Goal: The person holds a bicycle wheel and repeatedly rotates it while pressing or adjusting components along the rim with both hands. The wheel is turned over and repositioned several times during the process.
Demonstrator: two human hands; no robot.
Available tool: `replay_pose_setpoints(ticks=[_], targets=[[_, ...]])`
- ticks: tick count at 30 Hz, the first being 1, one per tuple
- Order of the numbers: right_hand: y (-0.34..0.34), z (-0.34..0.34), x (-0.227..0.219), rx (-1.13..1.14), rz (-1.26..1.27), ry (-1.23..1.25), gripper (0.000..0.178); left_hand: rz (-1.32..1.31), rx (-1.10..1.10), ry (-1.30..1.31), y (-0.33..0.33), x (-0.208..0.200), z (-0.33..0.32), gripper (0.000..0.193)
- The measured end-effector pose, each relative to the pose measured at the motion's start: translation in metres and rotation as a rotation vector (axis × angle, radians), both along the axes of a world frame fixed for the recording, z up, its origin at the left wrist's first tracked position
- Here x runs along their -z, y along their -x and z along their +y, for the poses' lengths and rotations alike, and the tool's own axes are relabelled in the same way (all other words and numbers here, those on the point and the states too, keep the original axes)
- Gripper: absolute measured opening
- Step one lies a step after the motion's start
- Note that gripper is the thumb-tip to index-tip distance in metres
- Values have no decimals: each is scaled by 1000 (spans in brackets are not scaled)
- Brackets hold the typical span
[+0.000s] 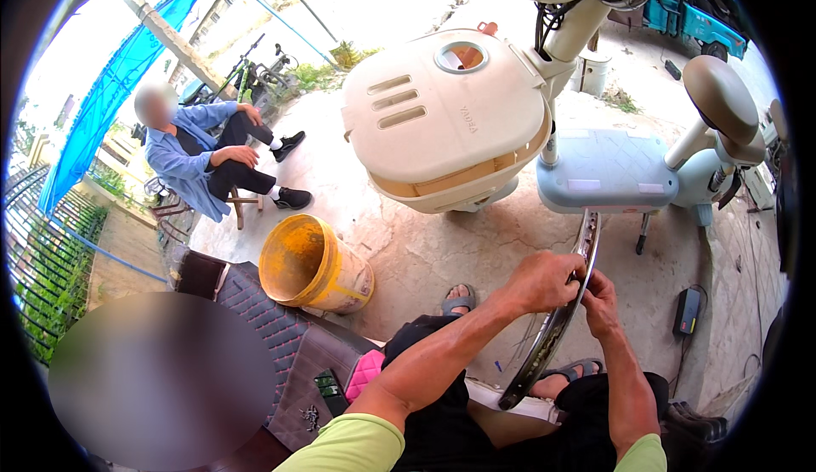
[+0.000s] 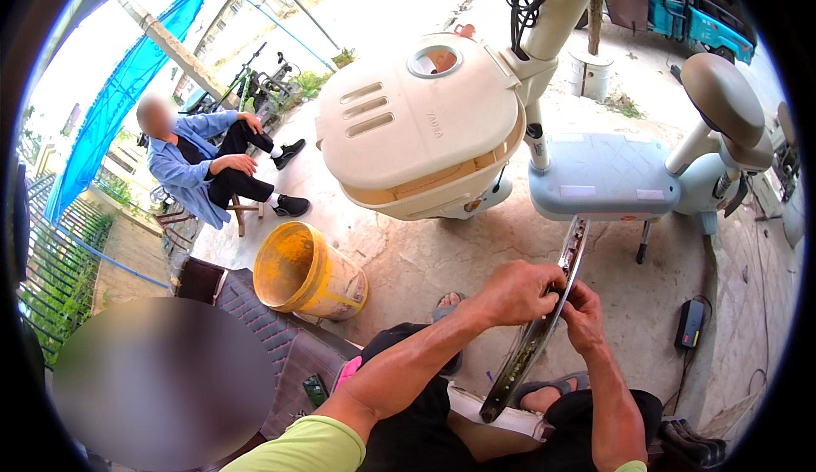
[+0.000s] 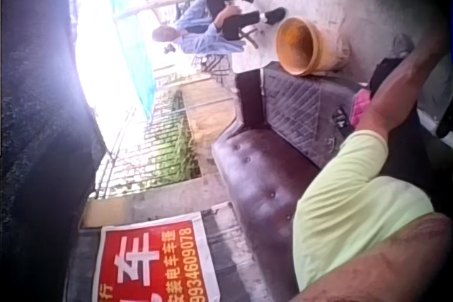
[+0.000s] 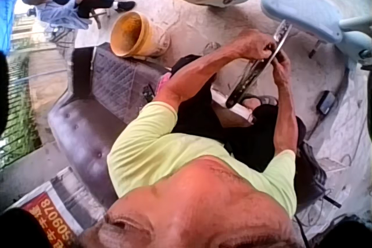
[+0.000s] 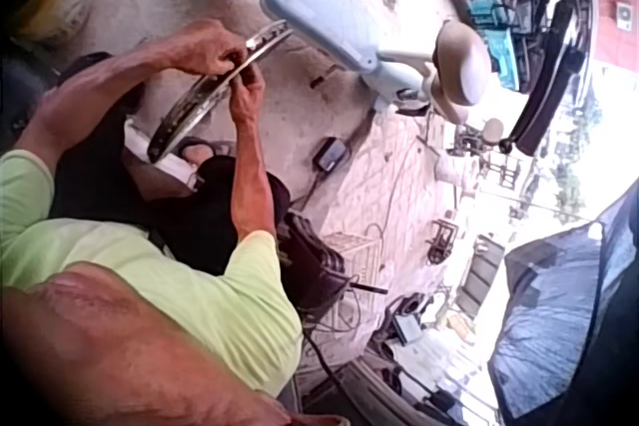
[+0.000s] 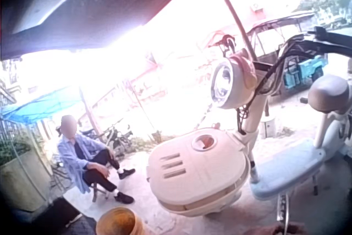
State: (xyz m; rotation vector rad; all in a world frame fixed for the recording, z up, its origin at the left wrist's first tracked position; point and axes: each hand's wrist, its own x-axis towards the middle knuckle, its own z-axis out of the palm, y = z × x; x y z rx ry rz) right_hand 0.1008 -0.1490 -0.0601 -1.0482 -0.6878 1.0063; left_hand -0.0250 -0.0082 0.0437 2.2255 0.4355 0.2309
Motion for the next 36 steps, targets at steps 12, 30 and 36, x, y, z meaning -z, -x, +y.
replay_pose_setpoints(ticks=[12,30,36], targets=[[1,1,-1,15,5,2,27,-4,1,-3,-3,5,0,15],[0,-2,-4,9,29,6,20,-226,-46,1084,-6,11,13,8],[0,-1,-2,19,53,27,19,-294,-168,1571,-5,9,12,12]])
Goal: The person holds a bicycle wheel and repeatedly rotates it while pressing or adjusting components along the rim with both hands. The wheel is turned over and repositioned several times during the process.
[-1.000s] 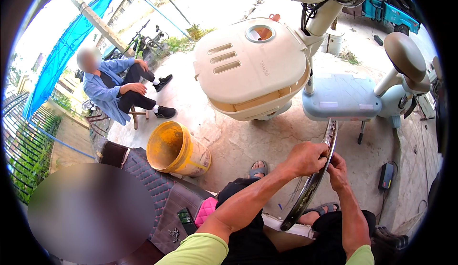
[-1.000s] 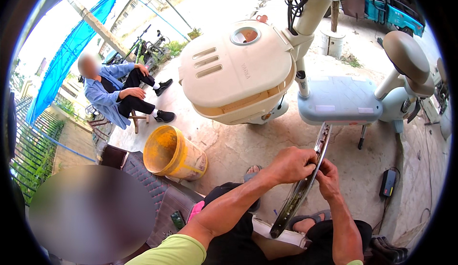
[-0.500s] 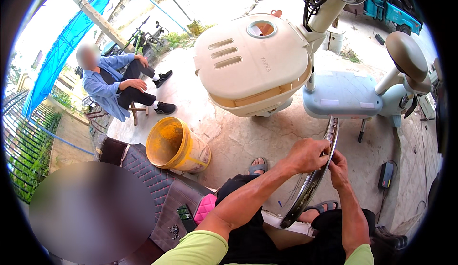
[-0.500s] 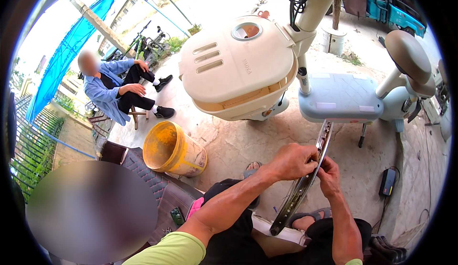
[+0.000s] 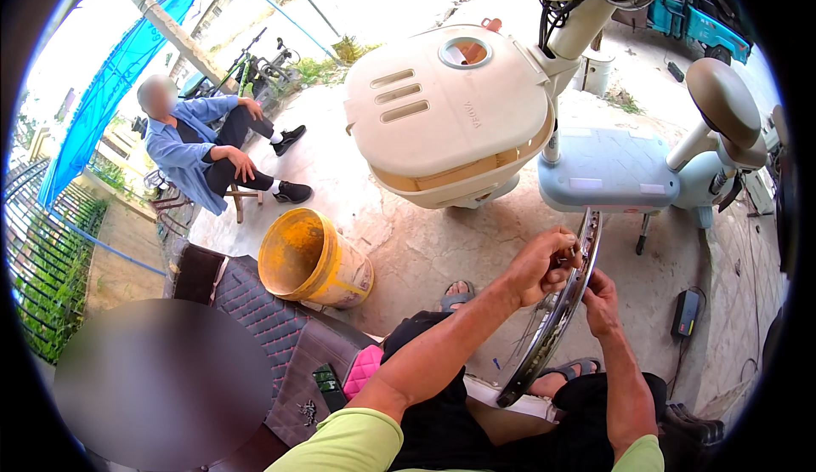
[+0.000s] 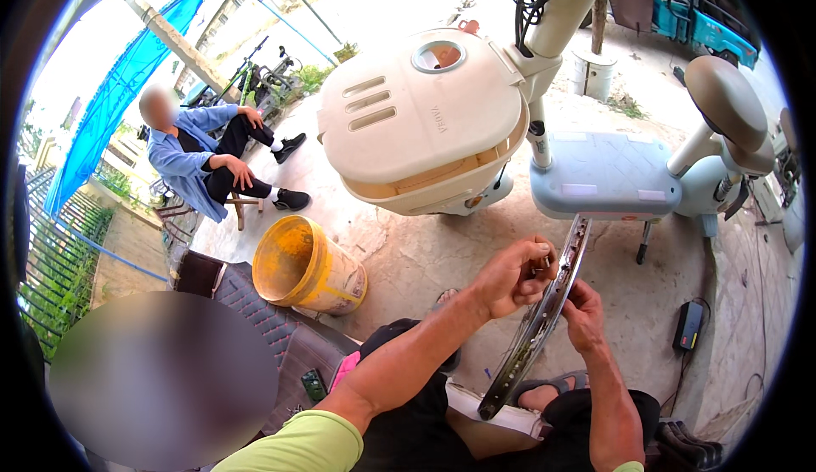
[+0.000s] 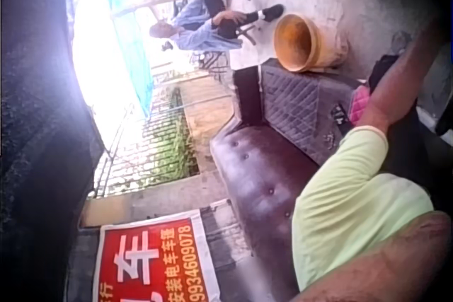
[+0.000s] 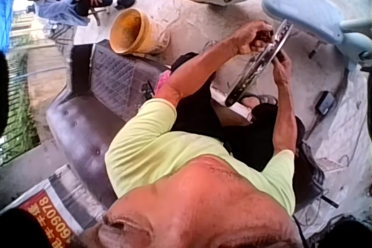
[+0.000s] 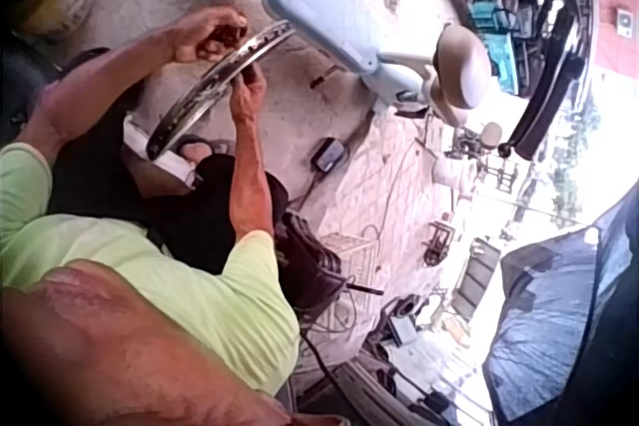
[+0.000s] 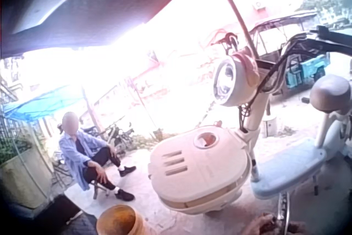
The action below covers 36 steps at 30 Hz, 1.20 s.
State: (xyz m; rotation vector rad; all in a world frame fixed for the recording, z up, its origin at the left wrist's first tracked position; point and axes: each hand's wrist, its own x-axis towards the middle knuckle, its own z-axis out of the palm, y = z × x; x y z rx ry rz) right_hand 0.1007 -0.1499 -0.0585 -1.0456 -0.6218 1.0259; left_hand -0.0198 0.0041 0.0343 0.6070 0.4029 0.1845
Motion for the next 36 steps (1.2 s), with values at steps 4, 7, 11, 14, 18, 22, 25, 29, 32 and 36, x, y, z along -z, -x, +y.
replay_pose_setpoints(ticks=[4,7,11,14,18,22,25,29,32,36], targets=[[3,1,-7,8,-2,28,19,75,-29,-88,-4,8,-3,14],[0,-1,-3,3,-19,28,17,166,-13,-266,-3,9,-1,15],[-3,2,5,46,23,12,14,238,-217,-987,-9,29,-7,18],[-5,1,6,121,58,43,12,405,-86,-1092,-4,12,-11,24],[-6,2,-1,294,-175,188,17,415,-86,-1103,-10,18,-18,26],[-15,12,17,381,-393,129,24,345,-117,-1141,-16,32,-17,26],[-7,21,3,299,-289,113,15,383,-94,-1043,-13,21,-19,23],[-6,21,-1,294,-184,109,13,370,-83,-1013,-18,24,-21,21],[1,22,0,337,-96,21,12,363,-70,-1025,-16,26,-21,19],[3,23,5,378,-108,29,10,343,-74,-1019,-16,26,-23,18]])
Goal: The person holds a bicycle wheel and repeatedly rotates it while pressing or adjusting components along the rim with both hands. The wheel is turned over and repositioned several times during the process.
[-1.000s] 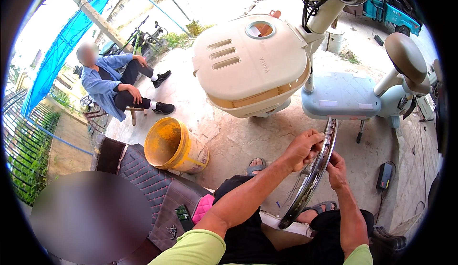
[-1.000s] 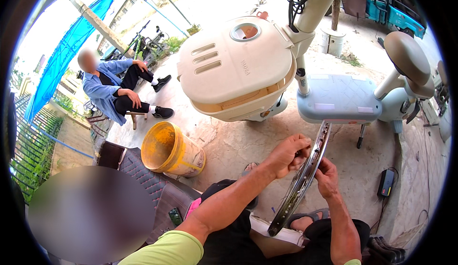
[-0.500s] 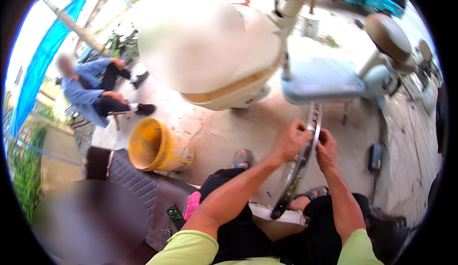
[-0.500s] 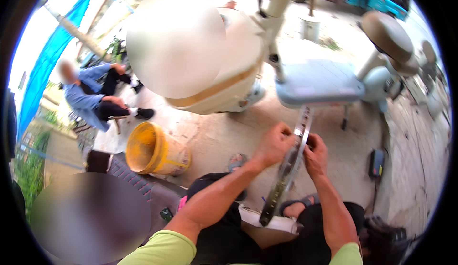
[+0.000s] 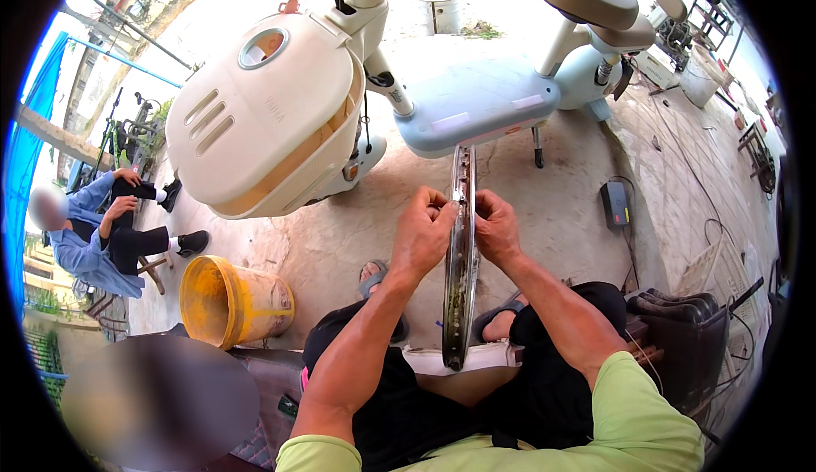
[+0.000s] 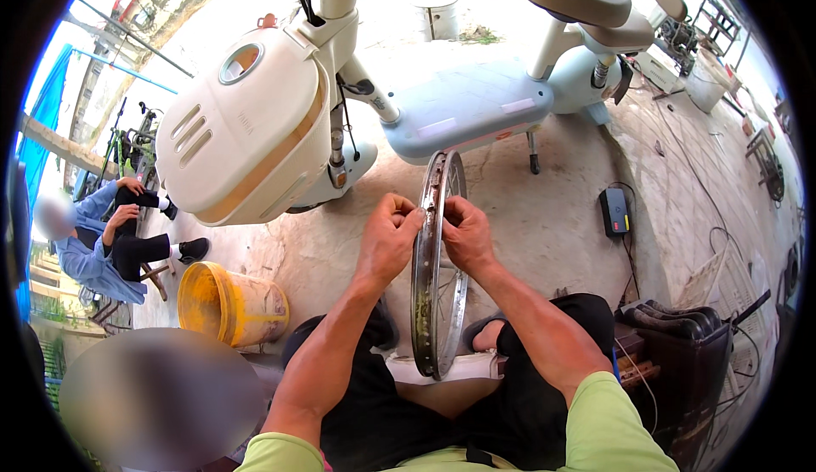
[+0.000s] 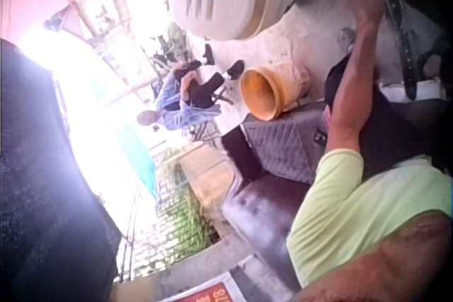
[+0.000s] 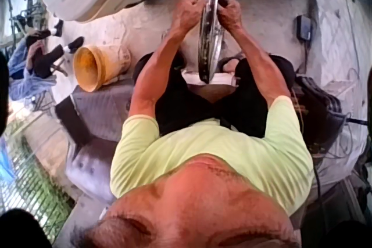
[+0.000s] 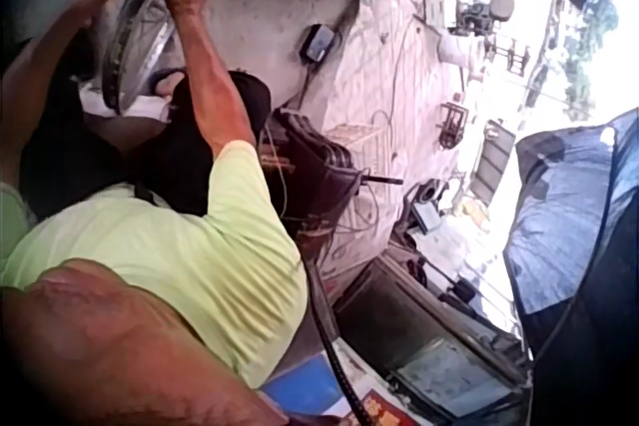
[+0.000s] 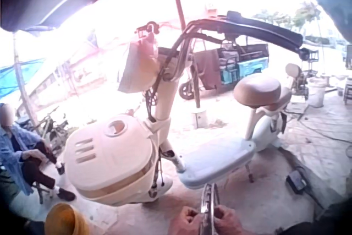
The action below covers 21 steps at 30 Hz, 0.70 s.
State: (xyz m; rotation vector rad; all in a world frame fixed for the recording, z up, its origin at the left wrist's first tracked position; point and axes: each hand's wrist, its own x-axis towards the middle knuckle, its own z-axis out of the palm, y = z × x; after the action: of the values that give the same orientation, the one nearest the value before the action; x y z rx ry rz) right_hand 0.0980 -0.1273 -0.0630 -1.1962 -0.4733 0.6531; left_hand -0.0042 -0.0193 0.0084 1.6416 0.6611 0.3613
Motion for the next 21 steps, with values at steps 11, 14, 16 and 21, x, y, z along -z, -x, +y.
replay_pose_setpoints(ticks=[11,14,16,21], targets=[[0,-1,8,18,-108,59,11,-12,-1,-42,-2,1,1,19],[3,-5,5,50,-111,73,11,10,14,-48,-3,-2,-2,18],[4,-10,0,46,-91,80,14,10,24,-51,-2,-6,-5,18],[11,-23,-11,-43,-47,2,18,2,124,-264,1,-21,-11,20]])
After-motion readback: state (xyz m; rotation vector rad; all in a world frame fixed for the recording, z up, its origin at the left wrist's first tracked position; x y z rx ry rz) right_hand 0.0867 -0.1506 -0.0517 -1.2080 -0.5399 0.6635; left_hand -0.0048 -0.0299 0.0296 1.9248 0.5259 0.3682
